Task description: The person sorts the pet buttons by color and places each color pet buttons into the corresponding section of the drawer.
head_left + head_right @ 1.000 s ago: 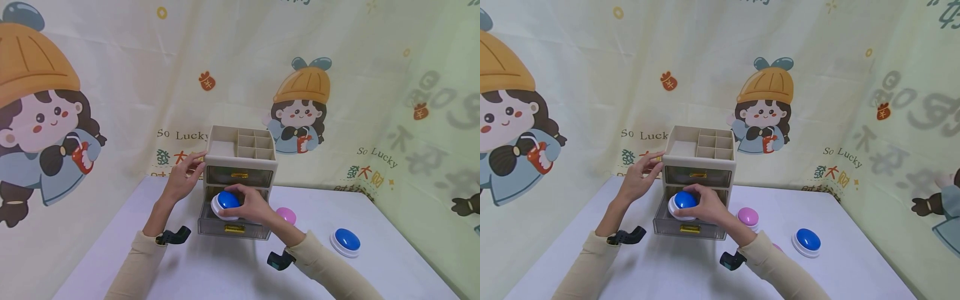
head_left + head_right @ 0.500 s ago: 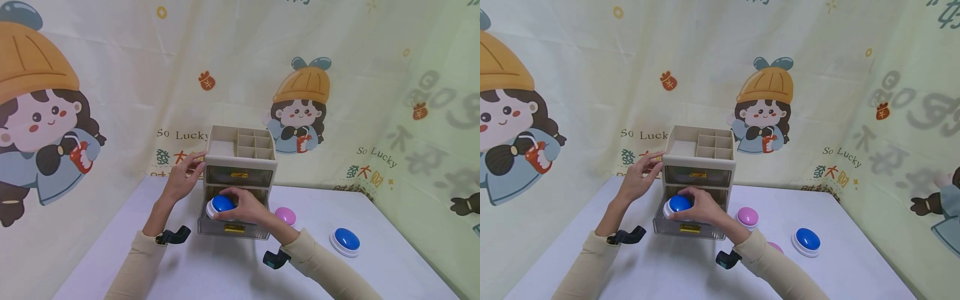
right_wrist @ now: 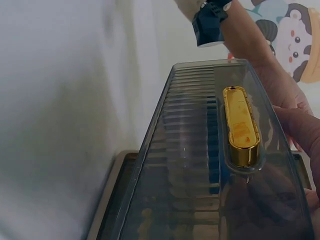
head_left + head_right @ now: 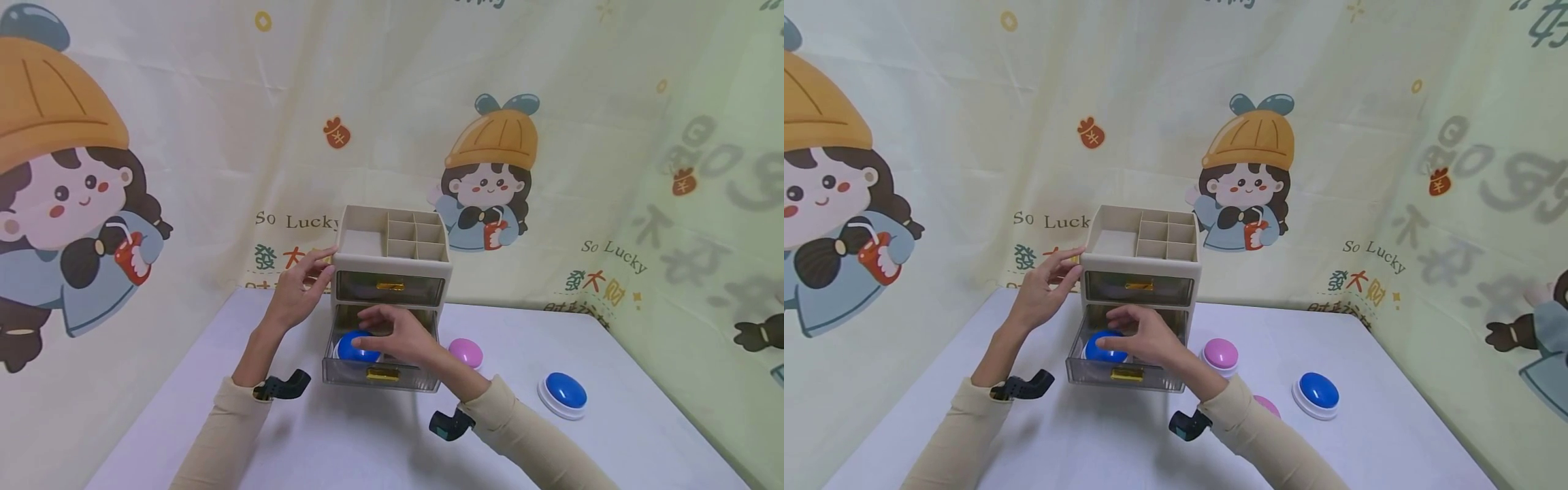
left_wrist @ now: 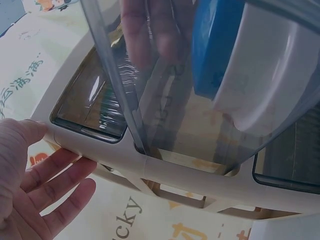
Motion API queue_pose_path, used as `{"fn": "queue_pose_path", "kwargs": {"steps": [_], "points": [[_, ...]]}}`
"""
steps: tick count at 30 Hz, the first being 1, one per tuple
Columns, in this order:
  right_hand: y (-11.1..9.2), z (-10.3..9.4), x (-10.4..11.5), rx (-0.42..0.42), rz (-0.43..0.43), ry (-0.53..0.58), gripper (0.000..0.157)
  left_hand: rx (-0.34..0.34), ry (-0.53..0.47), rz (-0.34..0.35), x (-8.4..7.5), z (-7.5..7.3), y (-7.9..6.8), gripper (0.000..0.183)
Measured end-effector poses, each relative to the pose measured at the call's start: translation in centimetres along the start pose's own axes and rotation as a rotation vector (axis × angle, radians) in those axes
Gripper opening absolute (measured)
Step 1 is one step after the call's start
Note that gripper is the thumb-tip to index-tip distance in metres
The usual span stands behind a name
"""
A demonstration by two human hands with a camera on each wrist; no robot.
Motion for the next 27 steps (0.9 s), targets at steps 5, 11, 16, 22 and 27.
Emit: {"fn": "queue_pose_path", "kwargs": {"steps": [5,11,16,22,27], "points": [[-0.6,-0.3,0.7,-0.08,-0.079,0.016,0.046,-0.003,0.004,-0.004,0.0,0.1,-0.1,0.041],[-2.1,-0.8,2.1,-0.172,-0.226,-0.043,0.041,-0.012,0.011,-0.001,-0.2,0.0,-0.1,0.04],[-3.6,-1.0,3.3,-0.189,-0.305,-0.008,0.041,-0.017,0.008,-0.001,-0.2,-0.1,-0.1,0.039],[-5.7,-1.2,4.9,-0.199,-0.388,0.027,0.039,-0.015,0.007,-0.004,-0.2,-0.1,-0.1,0.04],[-7.0,-1.3,5.8,-0.232,-0.479,0.001,0.037,-0.015,0.013,-0.002,-0.2,0.0,-0.1,0.039]]}}
Point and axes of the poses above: each hand's wrist, its own y-axis towards the middle knuckle, its own z-axis out of the palm, x = y × z, the point moved 5 cm from there along y, towards the middle knuckle, and after that the axes turned 1 degree about -x, right-handed, at the moved point
